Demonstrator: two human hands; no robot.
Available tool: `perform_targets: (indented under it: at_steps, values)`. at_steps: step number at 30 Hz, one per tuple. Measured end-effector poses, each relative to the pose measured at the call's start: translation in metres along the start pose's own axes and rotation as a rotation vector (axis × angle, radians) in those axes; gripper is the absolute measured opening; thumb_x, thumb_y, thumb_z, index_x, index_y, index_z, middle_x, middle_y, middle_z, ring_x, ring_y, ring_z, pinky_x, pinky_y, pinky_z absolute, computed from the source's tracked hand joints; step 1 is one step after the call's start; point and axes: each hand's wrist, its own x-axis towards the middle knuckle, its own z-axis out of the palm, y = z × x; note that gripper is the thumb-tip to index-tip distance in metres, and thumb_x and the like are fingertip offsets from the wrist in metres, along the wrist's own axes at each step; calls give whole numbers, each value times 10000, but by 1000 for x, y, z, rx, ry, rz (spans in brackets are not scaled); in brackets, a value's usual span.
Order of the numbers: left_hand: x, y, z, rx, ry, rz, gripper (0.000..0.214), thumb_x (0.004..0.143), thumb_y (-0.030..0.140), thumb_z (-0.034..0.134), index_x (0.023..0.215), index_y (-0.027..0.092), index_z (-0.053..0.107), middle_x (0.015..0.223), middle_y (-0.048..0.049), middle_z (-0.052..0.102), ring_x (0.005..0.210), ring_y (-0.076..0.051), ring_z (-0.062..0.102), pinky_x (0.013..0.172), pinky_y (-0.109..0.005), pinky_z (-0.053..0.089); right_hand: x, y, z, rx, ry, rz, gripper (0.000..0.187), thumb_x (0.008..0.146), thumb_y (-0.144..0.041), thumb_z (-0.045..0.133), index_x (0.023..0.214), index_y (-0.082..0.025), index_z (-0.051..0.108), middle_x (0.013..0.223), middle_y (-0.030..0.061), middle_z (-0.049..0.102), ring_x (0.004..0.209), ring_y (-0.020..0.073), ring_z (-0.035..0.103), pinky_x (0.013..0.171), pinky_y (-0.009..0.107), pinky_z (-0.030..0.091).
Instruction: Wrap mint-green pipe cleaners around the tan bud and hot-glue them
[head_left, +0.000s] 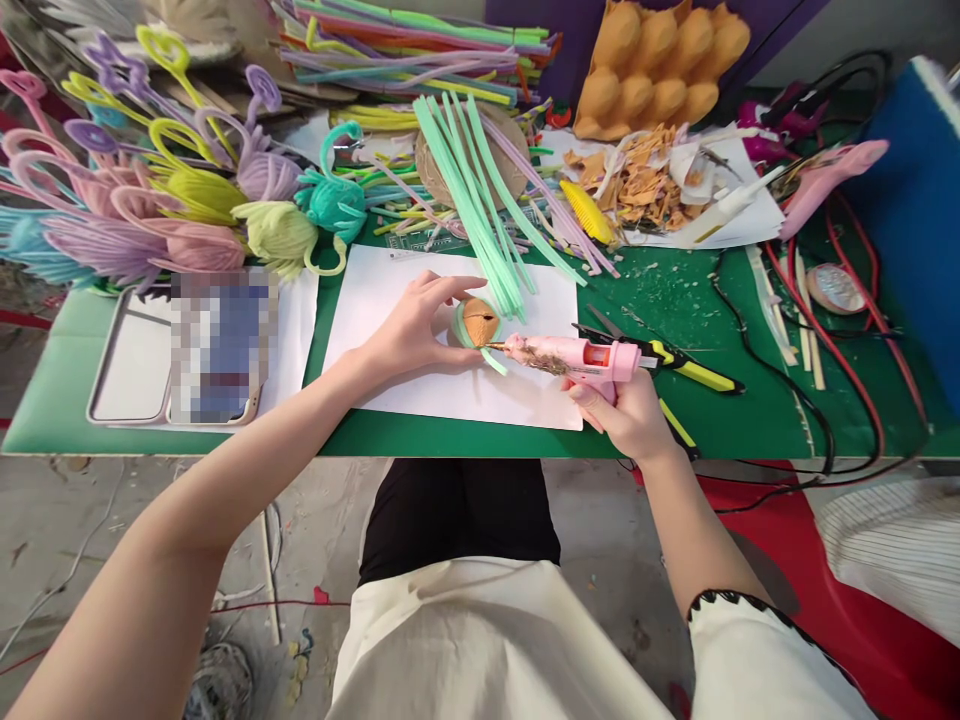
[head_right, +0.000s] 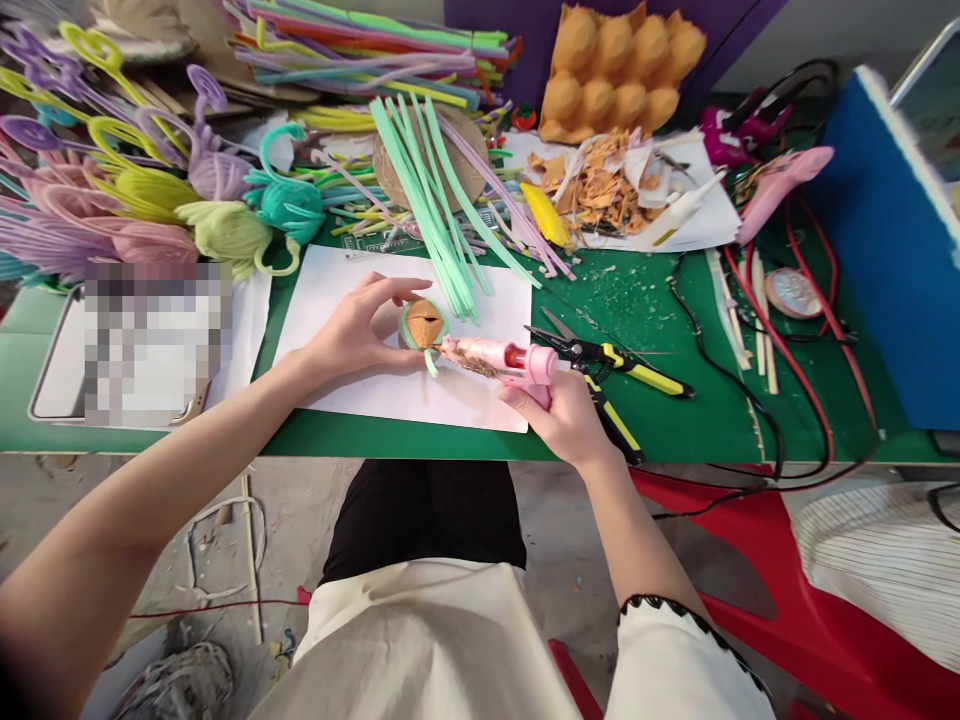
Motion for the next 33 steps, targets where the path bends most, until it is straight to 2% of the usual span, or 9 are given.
perform_targets:
  at_steps: [11, 15, 21, 25, 33]
  values:
    - [0, 1, 0, 6, 21, 43, 781, 682, 381, 896, 1381, 199, 598, 1203, -102, 721, 1116, -284, 644, 1021, -432, 478, -1, -3, 2, -28, -29, -4, 505, 803, -707, 695, 754, -205, 700, 461, -27, 464, 472, 160, 510, 428, 271, 374]
    - [0, 1, 0, 20, 13, 40, 783, 682, 387, 896, 1381, 207, 592, 1208, -100, 720, 1122, -288, 644, 1029, -438, 478, -1, -1, 1, -36, -41, -14, 508, 821, -712, 674, 734, -212, 685, 457, -26, 456, 476, 157, 505, 433, 266, 373]
    - [0, 1, 0, 20, 10, 36, 789, 685, 400, 896, 1388, 210, 591, 1211, -102, 720, 1125, -290, 643, 1030, -439, 478, -1, 0, 2, -32, -27, -20, 512, 820, -725, 667, 808, -216, 717, 467, -29, 459, 477, 161, 501, 443, 269, 389]
    - [0, 1, 0, 15, 19, 44, 802, 682, 410, 902, 1390, 192, 596, 1205, -109, 723, 1127, -292, 634, 1027, -443, 477, 0, -2, 2, -36, -19, -17, 519, 803, -737, 677, 757, -220, 696, 466, -24, 453, 486, 167, 509, 442, 271, 387]
    - [0, 1, -1, 16, -2, 28, 804, 685, 410, 902, 1398, 216, 586, 1206, -103, 711, 1121, -293, 637, 1025, -444, 477, -1, -1, 0, -51, -24, 8, 472, 825, -661, 687, 827, -189, 708, 499, -42, 451, 463, 118, 424, 439, 250, 351]
